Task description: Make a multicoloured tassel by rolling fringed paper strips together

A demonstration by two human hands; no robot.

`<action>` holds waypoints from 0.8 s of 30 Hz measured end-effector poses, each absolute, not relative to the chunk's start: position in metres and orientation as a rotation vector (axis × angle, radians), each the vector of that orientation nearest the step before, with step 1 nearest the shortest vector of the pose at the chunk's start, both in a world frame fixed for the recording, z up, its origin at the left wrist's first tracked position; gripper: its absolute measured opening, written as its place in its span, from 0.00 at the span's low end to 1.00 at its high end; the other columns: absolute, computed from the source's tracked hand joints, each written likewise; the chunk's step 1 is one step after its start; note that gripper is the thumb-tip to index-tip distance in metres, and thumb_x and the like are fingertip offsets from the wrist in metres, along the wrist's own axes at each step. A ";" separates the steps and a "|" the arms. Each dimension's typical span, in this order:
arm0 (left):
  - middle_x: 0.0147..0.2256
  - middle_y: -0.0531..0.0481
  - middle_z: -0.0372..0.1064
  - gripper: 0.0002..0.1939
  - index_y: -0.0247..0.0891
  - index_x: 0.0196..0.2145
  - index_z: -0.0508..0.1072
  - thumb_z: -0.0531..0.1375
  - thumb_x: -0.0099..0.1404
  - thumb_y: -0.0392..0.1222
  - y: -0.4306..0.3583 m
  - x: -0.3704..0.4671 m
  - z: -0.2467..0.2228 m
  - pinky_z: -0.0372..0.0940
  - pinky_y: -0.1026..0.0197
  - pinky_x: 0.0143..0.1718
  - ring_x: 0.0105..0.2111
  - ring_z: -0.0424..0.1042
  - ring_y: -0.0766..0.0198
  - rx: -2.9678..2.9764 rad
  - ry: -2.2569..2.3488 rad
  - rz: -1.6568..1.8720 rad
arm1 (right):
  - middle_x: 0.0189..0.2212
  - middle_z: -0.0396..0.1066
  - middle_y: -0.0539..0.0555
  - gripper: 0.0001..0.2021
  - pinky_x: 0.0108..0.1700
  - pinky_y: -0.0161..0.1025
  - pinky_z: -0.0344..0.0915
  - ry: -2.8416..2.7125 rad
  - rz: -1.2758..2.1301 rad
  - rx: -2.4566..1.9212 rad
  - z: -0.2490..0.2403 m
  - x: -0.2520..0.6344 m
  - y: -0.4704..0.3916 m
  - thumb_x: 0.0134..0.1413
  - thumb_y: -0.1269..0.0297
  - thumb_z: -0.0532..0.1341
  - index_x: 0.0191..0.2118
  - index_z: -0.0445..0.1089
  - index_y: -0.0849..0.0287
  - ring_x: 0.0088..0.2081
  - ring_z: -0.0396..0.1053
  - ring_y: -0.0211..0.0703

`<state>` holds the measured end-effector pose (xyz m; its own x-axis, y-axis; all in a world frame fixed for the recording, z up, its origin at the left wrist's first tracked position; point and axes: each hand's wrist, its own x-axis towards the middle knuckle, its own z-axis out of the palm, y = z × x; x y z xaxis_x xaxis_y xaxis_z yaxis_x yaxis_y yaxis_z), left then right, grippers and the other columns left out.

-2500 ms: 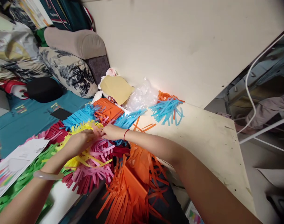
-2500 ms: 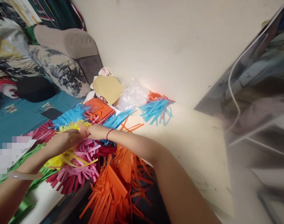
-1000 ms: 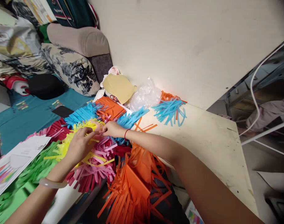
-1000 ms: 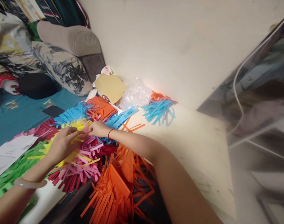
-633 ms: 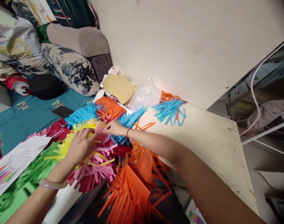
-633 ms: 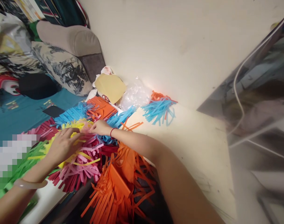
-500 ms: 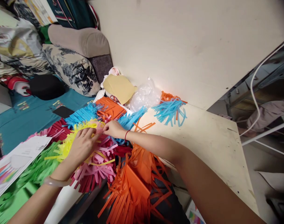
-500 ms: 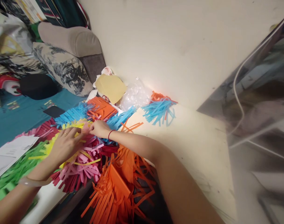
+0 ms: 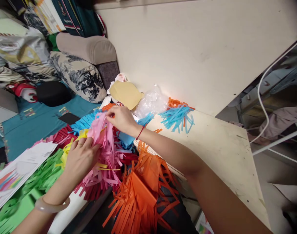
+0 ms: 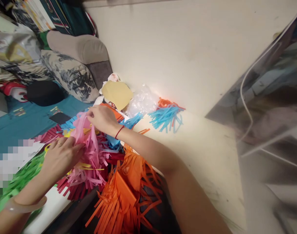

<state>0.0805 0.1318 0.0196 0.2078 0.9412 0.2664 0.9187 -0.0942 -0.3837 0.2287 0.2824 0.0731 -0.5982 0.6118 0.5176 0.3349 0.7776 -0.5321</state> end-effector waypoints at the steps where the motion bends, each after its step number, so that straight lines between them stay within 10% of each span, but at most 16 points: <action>1: 0.30 0.42 0.63 0.14 0.39 0.28 0.76 0.52 0.64 0.40 0.130 0.080 0.019 0.58 0.51 0.35 0.36 0.64 0.48 -2.040 -1.737 0.050 | 0.32 0.74 0.51 0.06 0.43 0.33 0.63 -2.187 0.528 -0.710 0.080 0.235 0.286 0.53 0.74 0.60 0.30 0.74 0.63 0.36 0.70 0.36; 9: 0.41 0.45 0.64 0.12 0.39 0.39 0.71 0.60 0.62 0.49 0.148 0.128 0.088 0.65 0.53 0.43 0.42 0.67 0.56 -1.933 -1.566 -1.119 | 0.32 0.73 0.50 0.07 0.44 0.36 0.66 -1.897 0.473 -0.734 0.134 0.314 0.287 0.53 0.72 0.58 0.32 0.74 0.65 0.35 0.70 0.35; 13: 0.56 0.36 0.58 0.36 0.30 0.60 0.55 0.61 0.61 0.51 0.186 0.186 0.162 0.57 0.47 0.57 0.58 0.58 0.48 -2.122 -1.359 -1.061 | 0.31 0.71 0.49 0.07 0.43 0.34 0.67 -1.861 0.343 -0.654 0.164 0.345 0.267 0.53 0.72 0.57 0.32 0.73 0.64 0.35 0.70 0.32; 24: 0.30 0.56 0.68 0.24 0.20 0.30 0.74 0.52 0.63 0.49 0.217 0.265 0.238 0.59 0.60 0.45 0.40 0.72 0.66 -2.311 -1.488 -1.084 | 0.43 0.70 0.52 0.23 0.43 0.32 0.68 -1.682 0.441 -0.644 0.170 0.409 0.255 0.57 0.68 0.58 0.57 0.54 0.62 0.41 0.72 0.32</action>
